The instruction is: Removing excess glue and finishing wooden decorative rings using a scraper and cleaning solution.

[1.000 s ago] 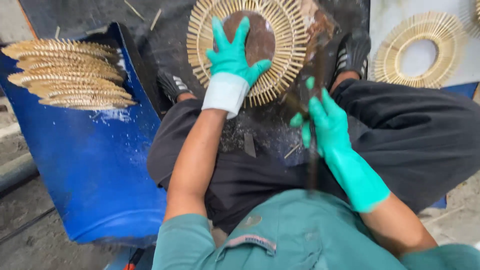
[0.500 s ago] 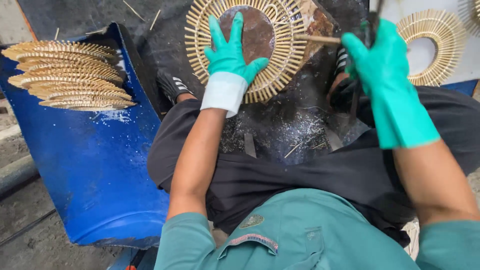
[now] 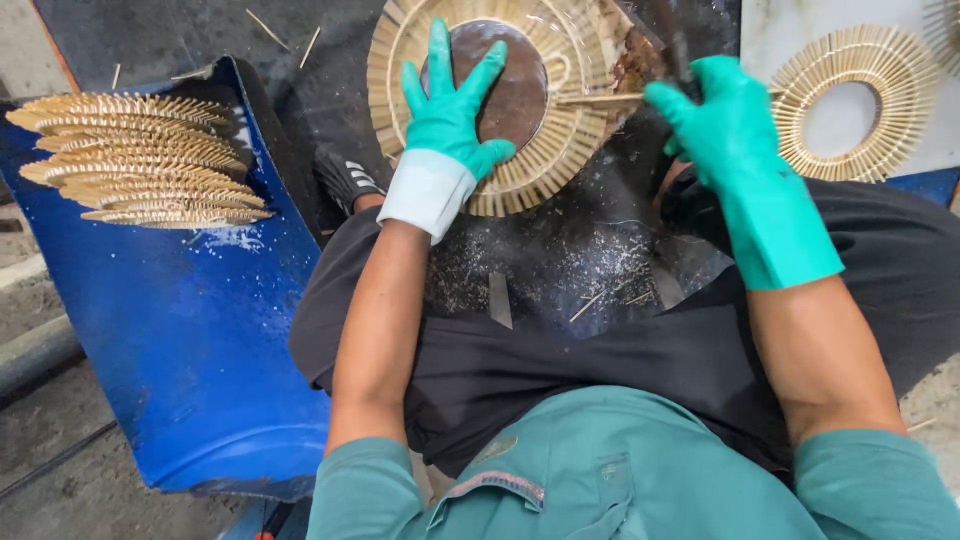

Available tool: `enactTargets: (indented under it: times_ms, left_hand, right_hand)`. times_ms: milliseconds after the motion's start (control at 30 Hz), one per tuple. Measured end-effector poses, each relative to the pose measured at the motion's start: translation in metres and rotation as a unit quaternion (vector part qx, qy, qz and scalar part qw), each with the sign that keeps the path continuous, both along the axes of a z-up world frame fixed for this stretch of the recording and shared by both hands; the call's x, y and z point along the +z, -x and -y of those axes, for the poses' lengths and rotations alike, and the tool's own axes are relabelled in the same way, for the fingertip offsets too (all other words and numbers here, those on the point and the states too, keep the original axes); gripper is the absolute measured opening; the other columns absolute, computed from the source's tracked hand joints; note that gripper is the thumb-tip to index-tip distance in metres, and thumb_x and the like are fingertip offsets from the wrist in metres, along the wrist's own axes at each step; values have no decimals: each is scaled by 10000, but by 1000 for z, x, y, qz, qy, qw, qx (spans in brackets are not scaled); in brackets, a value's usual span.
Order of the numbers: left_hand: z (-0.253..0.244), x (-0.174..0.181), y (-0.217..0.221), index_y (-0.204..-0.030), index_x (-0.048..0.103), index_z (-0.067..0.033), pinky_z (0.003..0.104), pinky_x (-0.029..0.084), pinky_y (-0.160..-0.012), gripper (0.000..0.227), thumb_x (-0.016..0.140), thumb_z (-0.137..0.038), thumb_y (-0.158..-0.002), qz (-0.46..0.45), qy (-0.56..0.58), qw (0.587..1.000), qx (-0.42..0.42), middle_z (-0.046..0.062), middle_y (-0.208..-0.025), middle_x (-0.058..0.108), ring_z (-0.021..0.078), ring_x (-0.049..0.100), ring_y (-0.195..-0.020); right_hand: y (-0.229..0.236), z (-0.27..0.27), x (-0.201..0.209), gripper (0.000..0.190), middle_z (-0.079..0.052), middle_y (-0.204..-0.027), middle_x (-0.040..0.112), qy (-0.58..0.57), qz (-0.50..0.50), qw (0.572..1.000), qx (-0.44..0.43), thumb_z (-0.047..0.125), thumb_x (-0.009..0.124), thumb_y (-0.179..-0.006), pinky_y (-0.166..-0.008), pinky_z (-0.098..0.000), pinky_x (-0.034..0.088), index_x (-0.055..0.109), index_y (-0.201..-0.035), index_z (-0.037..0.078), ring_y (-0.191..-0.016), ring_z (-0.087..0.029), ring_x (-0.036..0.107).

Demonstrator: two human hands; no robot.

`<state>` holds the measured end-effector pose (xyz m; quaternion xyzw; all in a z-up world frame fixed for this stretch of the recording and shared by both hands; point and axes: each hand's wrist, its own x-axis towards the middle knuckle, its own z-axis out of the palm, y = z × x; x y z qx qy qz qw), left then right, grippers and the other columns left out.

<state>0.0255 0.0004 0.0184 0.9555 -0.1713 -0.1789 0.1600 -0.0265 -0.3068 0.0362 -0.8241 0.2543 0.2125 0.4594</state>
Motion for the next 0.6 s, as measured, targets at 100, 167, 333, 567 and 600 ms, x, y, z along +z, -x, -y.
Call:
enactTargets:
  times_ms: [100, 167, 333, 567, 600]
  left_hand:
    - [-2, -10, 11, -1617, 343, -406, 639, 267, -1216, 1105, 1011, -480, -741, -28, 56, 995, 79, 212, -1705, -42, 577, 301, -1459]
    - [2, -7, 12, -1618, 329, -399, 630, 308, -1194, 1132, 1011, -500, -720, -15, 48, 996, 75, 209, -1701, -43, 601, 292, -1449]
    - [0, -17, 5, -1604, 334, -404, 629, 347, -1167, 1181, 1020, -532, -651, 9, 34, 999, 41, 172, -1690, -30, 613, 287, -1451]
    - [12, 8, -1, -1577, 360, -430, 623, 342, -1155, 1146, 1010, -456, -633, -31, 11, 999, 42, 139, -1689, -30, 646, 208, -1440]
    - [18, 20, -1, -1554, 368, -451, 611, 344, -1126, 1130, 999, -404, -618, -94, -13, 993, 68, 118, -1686, -29, 673, 149, -1439]
  right_hand:
    - [18, 37, -52, 497, -206, -850, 683, 139, 144, 975, 101, 360, 841, -1082, -630, -407, 542, 628, -1033, -87, -706, -245, 704]
    - [10, 34, -54, 440, -211, -852, 702, 164, 209, 957, 118, 319, 867, -1059, -618, -415, 551, 654, -1065, -66, -709, -274, 706]
    - [1, 9, -64, 476, -178, -860, 713, 49, 186, 980, 52, 307, 868, -1015, -565, -375, 558, 645, -1195, -73, -646, -209, 714]
    - [-1, 6, -4, 343, -135, -852, 709, -92, 108, 988, -54, 252, 796, -1052, -513, -339, 507, 664, -1185, -35, -609, -199, 667]
    - [4, 7, 4, 306, -139, -911, 715, -195, 153, 960, -132, 216, 787, -1077, -524, -335, 490, 670, -1182, -46, -638, -218, 655]
